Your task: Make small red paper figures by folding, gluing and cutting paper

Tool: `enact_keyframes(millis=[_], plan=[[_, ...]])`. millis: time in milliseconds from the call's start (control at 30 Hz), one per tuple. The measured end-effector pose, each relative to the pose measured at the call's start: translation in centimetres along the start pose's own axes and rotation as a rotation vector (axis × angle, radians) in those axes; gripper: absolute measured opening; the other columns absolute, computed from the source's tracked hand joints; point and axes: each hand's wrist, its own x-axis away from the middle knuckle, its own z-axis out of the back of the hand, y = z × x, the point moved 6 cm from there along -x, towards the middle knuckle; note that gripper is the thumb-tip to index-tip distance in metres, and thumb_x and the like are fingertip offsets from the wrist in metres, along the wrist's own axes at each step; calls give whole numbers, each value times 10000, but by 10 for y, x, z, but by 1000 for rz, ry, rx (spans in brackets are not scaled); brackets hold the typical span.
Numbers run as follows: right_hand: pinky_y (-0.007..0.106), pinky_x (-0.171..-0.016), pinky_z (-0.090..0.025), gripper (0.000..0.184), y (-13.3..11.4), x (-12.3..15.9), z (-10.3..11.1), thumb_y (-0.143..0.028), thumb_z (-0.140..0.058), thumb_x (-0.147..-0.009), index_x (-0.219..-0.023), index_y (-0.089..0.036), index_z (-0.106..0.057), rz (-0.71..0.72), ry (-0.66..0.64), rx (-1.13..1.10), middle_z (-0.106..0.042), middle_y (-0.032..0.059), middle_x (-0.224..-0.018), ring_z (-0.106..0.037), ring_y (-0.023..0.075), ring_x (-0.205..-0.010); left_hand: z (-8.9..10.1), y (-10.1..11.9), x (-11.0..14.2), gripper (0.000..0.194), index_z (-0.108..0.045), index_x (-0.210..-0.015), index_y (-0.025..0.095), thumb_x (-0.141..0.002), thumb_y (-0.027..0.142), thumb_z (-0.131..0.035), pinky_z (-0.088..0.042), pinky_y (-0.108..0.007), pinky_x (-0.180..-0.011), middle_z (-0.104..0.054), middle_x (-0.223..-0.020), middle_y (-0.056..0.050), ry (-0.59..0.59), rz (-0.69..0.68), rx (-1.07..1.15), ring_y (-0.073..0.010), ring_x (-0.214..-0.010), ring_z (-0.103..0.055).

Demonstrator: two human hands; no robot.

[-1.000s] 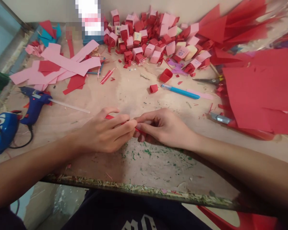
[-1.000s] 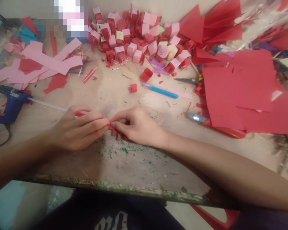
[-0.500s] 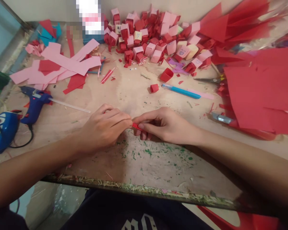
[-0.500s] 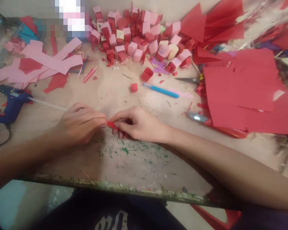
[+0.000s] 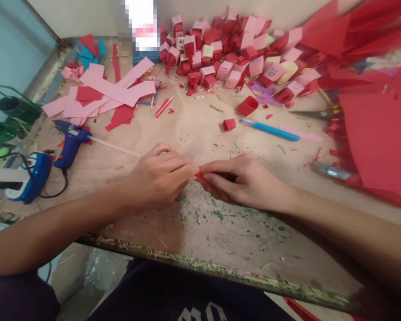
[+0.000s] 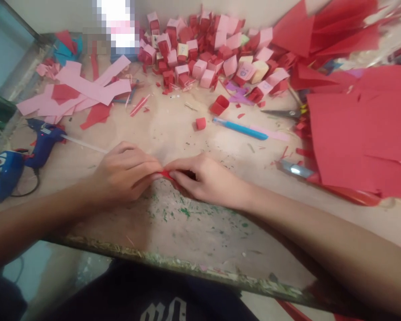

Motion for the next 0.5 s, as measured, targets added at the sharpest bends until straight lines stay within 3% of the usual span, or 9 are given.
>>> enact_keyframes(millis=[233,367,500], plan=[[209,-568,-467,245,-5,3,1,-183,-564,-1052,-1072,-118,-799,100,68,143,-710,-3,-662,-595,83,-536,-1,-2,3,185,-692,-1028,189,-1022,80,-543,-428,-391,-892,-816,-952,-7,-14,-18,-52,-179,-799,-693],[222,-556,-447,201,-6,6,1,-283,-665,-1038,-1062,-135,-798,99,114,248,-716,-13,-662,-563,82,-515,0,-8,3,149,-699,-973,202,-1019,107,-594,-426,-380,-890,-816,-901,15,-11,40,-16,-175,-785,-706],[233,-603,-476,200,-9,9,1,-222,-619,-1055,-1021,-138,-796,138,183,375,-783,32,-768,-645,105,-592,0,-8,2,150,-711,-933,200,-1041,160,-615,-430,-372,-874,-809,-855,22,-8,64,6,-164,-740,-702]])
